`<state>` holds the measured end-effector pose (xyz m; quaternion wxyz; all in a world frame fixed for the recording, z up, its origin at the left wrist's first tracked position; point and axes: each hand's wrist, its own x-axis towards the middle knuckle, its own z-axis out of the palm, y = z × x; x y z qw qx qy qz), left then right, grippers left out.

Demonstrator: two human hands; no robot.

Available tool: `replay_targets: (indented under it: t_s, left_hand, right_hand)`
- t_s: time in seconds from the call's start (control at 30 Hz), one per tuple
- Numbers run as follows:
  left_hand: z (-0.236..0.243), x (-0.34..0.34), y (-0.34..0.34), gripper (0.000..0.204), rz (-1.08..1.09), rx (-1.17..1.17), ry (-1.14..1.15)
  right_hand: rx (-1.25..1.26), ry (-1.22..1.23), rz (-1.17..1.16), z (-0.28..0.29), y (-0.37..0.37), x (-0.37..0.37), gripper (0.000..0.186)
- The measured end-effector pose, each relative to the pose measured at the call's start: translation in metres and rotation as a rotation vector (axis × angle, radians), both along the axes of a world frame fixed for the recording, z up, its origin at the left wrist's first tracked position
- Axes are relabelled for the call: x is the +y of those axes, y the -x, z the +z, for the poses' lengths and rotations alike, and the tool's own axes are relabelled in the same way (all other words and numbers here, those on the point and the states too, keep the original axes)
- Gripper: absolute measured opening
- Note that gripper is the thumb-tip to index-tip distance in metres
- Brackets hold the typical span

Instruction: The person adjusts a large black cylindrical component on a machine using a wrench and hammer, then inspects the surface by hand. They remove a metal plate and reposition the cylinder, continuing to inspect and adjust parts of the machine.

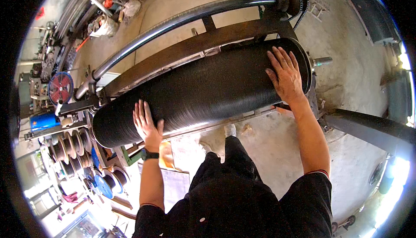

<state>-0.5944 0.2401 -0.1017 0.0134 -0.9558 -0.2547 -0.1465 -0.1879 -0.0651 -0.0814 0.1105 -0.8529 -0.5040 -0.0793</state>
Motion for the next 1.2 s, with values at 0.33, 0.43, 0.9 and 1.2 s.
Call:
replay_targets:
  t_s: [0.33, 0.43, 0.9, 1.2]
  left_hand:
    - [0.040, 0.093, -0.065, 0.059, 0.055, 0.080, 0.157]
    - [0.051, 0.045, -0.077, 0.061, -0.012, -0.210, 0.192]
    - [0.008, 0.006, -0.032, 0.073, -0.096, 0.024, -0.013]
    - [0.046, 0.068, -0.069, 0.065, -0.049, -0.116, 0.166]
  right_hand:
    - [0.014, -0.036, 0.001, 0.000, -0.011, 0.010, 0.049]
    - [-0.017, -0.026, -0.038, -0.002, -0.007, -0.008, 0.050]
    - [-0.025, -0.099, -0.141, -0.015, 0.013, -0.016, 0.051]
    - [-0.068, -0.217, -0.231, -0.038, 0.037, 0.002, 0.049]
